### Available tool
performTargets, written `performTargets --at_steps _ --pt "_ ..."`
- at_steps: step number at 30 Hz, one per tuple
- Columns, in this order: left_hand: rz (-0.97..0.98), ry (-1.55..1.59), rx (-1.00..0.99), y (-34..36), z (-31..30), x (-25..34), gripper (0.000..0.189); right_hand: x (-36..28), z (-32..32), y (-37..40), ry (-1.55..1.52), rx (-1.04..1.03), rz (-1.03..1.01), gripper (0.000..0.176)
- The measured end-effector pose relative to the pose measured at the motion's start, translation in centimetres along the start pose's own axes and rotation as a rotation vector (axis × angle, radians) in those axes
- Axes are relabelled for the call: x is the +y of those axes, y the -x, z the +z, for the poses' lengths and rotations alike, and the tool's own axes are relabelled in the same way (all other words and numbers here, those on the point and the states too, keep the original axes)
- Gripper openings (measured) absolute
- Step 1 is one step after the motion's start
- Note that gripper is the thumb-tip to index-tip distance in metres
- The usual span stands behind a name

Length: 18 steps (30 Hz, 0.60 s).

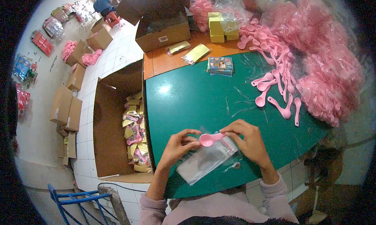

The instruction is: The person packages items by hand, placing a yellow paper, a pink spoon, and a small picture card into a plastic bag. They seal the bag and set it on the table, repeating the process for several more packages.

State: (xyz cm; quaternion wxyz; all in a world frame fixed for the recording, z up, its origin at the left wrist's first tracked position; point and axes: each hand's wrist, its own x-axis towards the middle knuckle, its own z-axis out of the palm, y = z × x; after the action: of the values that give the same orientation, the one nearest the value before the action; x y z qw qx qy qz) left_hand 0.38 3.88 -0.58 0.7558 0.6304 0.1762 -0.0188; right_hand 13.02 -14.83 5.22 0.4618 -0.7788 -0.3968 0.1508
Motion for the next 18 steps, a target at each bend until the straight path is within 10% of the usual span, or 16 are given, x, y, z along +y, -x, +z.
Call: performTargets --at_steps 10,18 --pt "0.044 -0.044 -0.189 -0.3 0.8 -0.1 0.032 -0.1 1.8 -0.3 -0.223 -0.021 0.210 0.023" --pt "0.029 0.132 -0.081 -1.4 0.7 1.5 0.037 2.5 2.1 -6.0 -0.065 -0.140 -0.437 0.021"
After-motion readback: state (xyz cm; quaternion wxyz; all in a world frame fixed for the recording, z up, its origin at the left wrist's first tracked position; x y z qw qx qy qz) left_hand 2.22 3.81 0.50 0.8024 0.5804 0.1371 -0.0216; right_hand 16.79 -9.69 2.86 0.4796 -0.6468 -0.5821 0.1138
